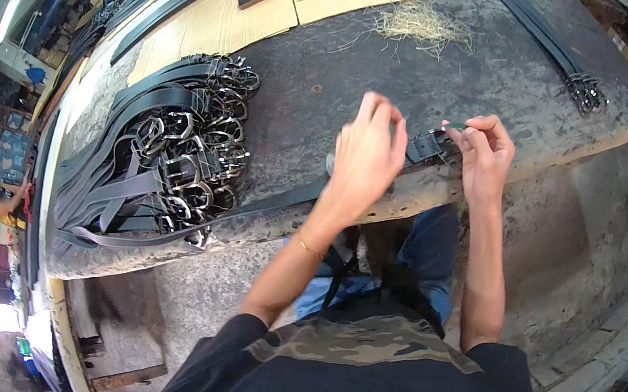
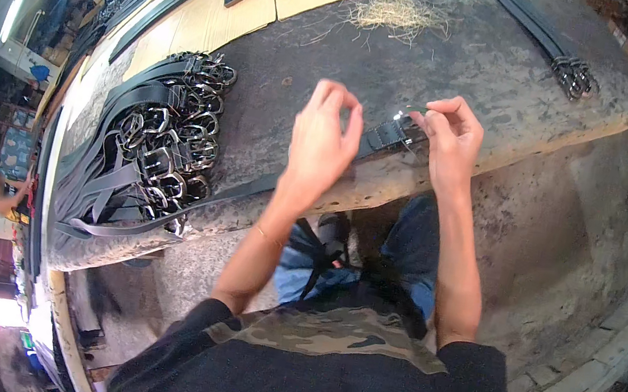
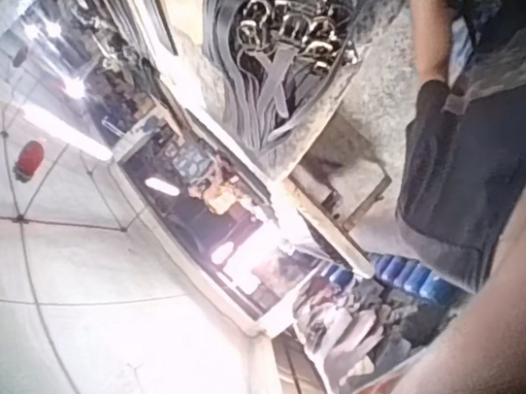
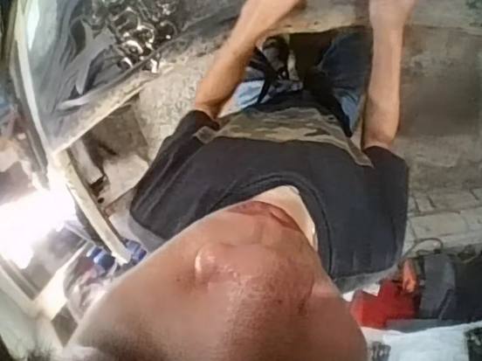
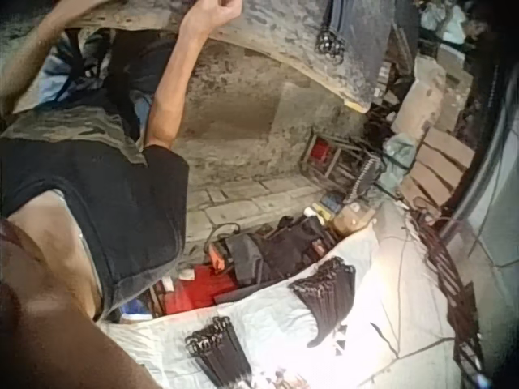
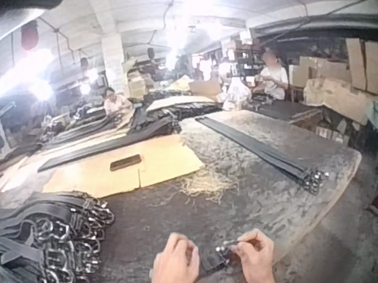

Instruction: Assembling leather belts by attaching buckles and hardware at a workbench.

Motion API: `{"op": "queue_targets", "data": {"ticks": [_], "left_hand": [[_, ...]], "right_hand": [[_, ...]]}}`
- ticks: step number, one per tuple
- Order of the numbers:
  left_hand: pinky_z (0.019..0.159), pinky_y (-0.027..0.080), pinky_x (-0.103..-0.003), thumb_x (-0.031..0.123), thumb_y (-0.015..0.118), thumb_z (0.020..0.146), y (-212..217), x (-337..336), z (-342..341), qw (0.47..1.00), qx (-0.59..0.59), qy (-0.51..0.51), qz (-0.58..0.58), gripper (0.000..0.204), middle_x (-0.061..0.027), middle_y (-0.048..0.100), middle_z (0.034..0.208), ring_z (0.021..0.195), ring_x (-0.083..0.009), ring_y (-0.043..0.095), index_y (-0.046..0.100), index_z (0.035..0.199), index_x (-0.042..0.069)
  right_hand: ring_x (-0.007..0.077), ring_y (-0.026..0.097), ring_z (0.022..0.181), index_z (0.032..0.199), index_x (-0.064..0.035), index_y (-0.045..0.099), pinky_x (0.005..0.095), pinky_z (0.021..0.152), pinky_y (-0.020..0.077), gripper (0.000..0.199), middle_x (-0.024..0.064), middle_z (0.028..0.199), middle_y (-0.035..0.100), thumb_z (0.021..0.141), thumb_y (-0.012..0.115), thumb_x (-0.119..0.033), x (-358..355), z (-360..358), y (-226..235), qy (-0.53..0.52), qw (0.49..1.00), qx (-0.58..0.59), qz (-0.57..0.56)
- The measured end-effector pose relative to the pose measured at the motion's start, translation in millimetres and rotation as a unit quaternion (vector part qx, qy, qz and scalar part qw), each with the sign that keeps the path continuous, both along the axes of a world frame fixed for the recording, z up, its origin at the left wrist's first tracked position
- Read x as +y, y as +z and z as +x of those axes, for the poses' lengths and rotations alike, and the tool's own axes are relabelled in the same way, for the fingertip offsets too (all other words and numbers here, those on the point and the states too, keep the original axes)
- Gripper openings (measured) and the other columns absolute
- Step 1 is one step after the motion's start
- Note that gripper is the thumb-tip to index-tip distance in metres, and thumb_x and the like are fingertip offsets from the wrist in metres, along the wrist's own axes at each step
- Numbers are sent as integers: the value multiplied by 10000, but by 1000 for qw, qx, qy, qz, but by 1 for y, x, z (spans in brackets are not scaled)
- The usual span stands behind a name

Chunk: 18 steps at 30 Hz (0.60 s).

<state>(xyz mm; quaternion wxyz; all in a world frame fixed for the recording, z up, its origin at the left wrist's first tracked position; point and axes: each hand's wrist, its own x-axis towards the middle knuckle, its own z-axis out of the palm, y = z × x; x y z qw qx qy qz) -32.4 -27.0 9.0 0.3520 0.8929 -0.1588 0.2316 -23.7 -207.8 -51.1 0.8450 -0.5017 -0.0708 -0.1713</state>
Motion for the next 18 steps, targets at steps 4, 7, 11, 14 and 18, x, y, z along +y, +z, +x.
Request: {"op": "queue_targets", "data": {"ticks": [4,7,11,14,18], "left_hand": [[781,528,-479,115,604,910,35,-14,77,991,-76,-3,108,129,-178,637,1015,881,-398,650,628,985,13],[822,528,-460,74,598,877,39,-8,164,975,-154,-27,158,279,-181,664,1047,942,-375,663,649,1150,49],[818,539,-446,64,616,849,42,17,181,977,-145,-28,151,331,-180,703,1007,937,-353,683,692,1170,89],[819,555,-437,100,639,849,43,29,148,978,-84,-23,191,173,-155,735,861,841,-336,707,769,962,80],[878,556,-411,112,658,847,44,40,107,967,0,-87,240,232,-163,735,963,922,-326,705,745,1062,99]], "right_hand": [[71,515,657,883,-19,602,521,985,532,91,-7,720,519,901,545,50,-3,-2,12,10,991,11,131],[84,516,647,896,-14,604,540,995,527,64,12,693,513,917,552,17,0,1,14,6,983,24,182],[93,526,653,908,-16,601,559,1000,515,49,12,697,517,917,559,6,1,4,14,-11,979,32,202],[96,527,662,905,-19,593,560,1004,513,43,10,699,513,909,560,9,-3,2,14,-32,980,50,191],[89,511,653,923,-16,581,565,1009,507,34,11,705,511,908,561,7,-3,5,20,-44,980,61,183]]}}
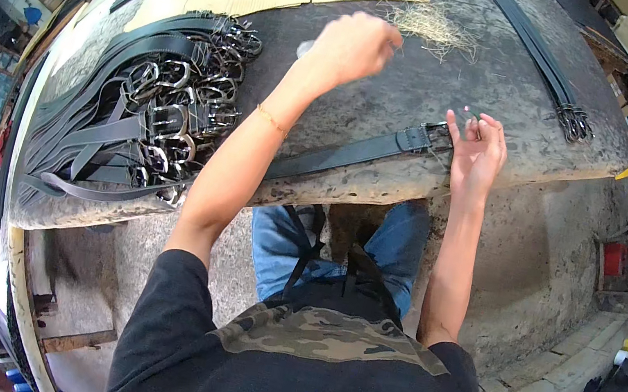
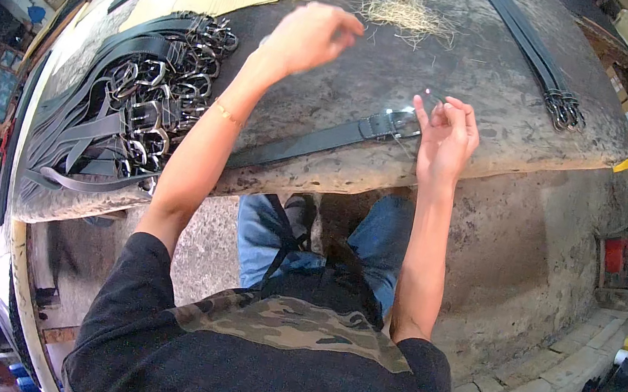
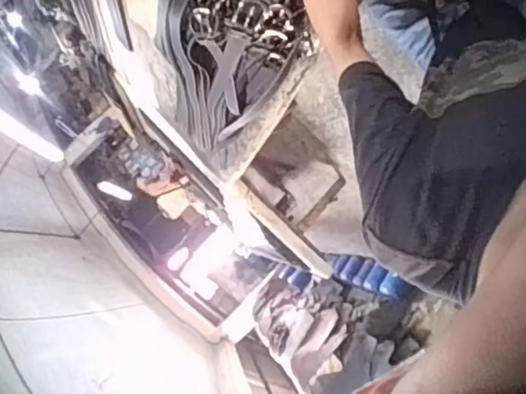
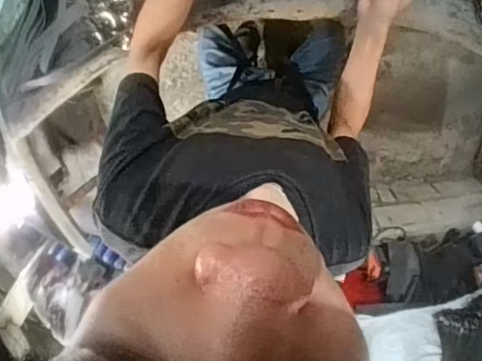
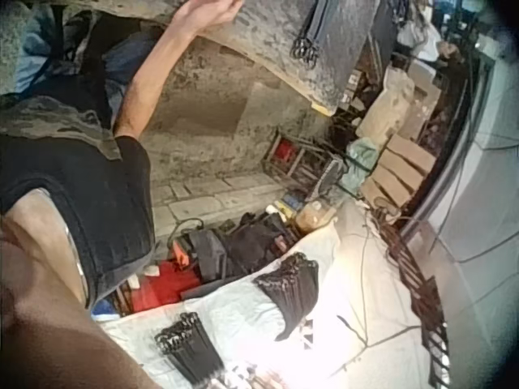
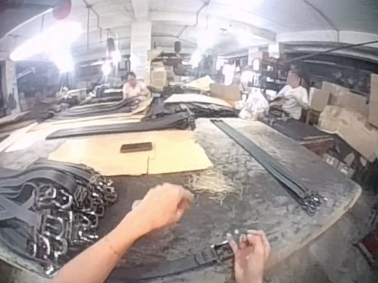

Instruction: Assembling leather belts by attaching buckles and hardware at a workbench.

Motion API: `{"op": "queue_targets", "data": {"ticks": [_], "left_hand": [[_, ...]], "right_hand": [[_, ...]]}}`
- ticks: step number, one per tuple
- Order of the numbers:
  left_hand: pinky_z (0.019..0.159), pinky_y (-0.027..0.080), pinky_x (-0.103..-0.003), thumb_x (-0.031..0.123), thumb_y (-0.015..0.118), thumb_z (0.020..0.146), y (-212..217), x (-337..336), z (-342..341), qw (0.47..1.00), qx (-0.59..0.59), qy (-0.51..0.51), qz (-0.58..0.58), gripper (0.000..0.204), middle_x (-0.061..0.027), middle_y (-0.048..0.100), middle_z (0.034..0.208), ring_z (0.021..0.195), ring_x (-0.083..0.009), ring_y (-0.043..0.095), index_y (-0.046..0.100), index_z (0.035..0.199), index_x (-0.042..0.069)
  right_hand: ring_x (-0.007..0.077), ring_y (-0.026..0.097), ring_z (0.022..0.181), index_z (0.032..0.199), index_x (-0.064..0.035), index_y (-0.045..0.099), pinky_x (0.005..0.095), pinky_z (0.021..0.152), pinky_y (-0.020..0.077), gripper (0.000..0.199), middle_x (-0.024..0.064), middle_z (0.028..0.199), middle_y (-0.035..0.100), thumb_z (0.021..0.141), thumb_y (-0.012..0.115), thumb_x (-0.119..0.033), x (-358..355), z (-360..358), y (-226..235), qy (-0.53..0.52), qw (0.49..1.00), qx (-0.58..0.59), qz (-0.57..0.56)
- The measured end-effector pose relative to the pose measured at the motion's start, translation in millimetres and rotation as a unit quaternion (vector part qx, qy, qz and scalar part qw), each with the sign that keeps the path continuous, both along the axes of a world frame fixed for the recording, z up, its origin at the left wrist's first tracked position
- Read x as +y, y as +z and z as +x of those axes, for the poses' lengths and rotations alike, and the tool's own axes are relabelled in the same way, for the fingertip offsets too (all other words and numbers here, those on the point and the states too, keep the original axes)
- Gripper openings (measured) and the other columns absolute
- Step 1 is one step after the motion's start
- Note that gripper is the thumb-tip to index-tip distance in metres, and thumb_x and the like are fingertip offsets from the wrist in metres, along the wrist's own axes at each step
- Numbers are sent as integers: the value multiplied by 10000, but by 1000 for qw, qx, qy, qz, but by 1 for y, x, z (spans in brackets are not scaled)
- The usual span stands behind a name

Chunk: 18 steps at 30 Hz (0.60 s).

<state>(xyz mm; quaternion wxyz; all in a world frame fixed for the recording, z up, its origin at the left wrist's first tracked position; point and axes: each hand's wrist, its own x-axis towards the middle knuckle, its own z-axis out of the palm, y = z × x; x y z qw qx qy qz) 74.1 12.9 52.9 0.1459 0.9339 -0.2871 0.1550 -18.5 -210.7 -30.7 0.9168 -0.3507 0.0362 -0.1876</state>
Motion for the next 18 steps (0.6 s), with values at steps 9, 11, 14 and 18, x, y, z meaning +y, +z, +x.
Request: {"op": "queue_targets", "data": {"ticks": [9,11,14,18], "left_hand": [[904,522,-452,241,795,776,-29,-11,-65,977,153,-145,-18,375,-164,677,1104,1049,-379,643,729,1108,80],[851,537,-433,233,753,820,-41,-10,-73,980,138,-136,-41,258,-148,691,1033,973,-360,667,749,1013,62],[717,538,-426,141,665,878,-54,-11,-83,987,87,-80,-113,128,-116,683,941,798,-352,671,727,921,37],[689,529,-433,129,659,880,-64,-15,-95,985,73,-45,-148,111,-124,663,899,754,-358,657,700,904,29]], "right_hand": [[96,515,653,919,-20,590,557,1001,512,45,20,707,522,898,566,12,1,-1,-9,11,999,-27,21],[93,510,650,914,-19,595,554,994,519,52,16,713,523,898,566,20,2,-2,-9,10,999,-30,15],[89,532,673,909,-11,607,495,963,542,63,14,743,544,898,572,40,4,-2,-12,1,998,-46,-31],[87,614,780,913,13,616,295,842,547,66,20,834,603,889,600,71,21,-7,-2,-49,955,-19,-291]]}}
